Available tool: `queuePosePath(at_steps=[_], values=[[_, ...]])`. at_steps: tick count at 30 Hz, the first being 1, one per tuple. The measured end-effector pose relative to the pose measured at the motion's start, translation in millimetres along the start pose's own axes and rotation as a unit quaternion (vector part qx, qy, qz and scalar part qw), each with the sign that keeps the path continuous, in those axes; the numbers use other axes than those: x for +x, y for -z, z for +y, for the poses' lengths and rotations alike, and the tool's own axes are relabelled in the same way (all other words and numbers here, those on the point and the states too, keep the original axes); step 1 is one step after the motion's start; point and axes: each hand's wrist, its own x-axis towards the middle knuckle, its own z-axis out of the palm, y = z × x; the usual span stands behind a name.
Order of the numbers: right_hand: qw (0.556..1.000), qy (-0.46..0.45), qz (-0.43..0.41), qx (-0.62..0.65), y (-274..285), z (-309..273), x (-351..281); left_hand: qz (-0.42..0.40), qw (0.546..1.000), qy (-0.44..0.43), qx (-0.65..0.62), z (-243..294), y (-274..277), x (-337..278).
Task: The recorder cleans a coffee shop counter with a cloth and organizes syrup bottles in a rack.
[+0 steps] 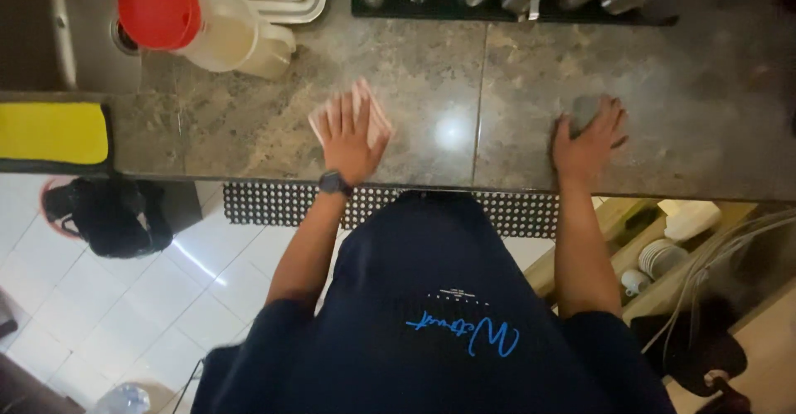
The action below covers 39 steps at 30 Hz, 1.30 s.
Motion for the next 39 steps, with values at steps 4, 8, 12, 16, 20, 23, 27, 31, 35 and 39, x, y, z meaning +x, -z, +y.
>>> queuePosePath(at_steps=[4, 8, 12, 16, 20, 23, 27, 31, 35, 39], values=[[0.999, 0.034, -0.002, 0.003, 18, -19, -7, 0.035, 0.999, 0.026, 0.011, -6, -20, 65], [0.999, 0.021, 0.039, 0.009, -5, 0, -4, -0.022, 0.999, 0.027, -0.007, 8, -40, 101], [0.997, 0.030, -0.011, -0.063, 11, -7, -8, -0.025, 0.990, -0.133, -0.025, 56, -57, 70], [1.000, -0.014, 0.000, -0.021, 3, -4, -3, 0.004, 0.963, -0.224, -0.150, 79, -55, 13], [0.998, 0.027, 0.049, -0.015, 4, -8, -6, -0.055, 0.985, -0.148, -0.076, 61, -46, 6], [0.999, 0.016, 0.026, -0.013, 8, -11, -9, -0.017, 0.997, -0.080, -0.015, 40, -36, 31], [0.998, 0.036, 0.054, -0.017, -4, -1, -3, 0.000, 1.000, 0.018, -0.021, 38, -22, 95], [0.999, -0.001, 0.035, -0.006, 19, -22, -6, -0.033, 0.997, -0.061, -0.043, 81, -46, 119], [1.000, 0.002, 0.024, -0.012, 10, -12, -7, -0.054, 0.959, -0.250, -0.123, 118, -55, 64], [1.000, -0.025, 0.008, -0.011, 16, -18, -6, -0.107, 0.948, -0.270, -0.128, 107, -61, 65]])
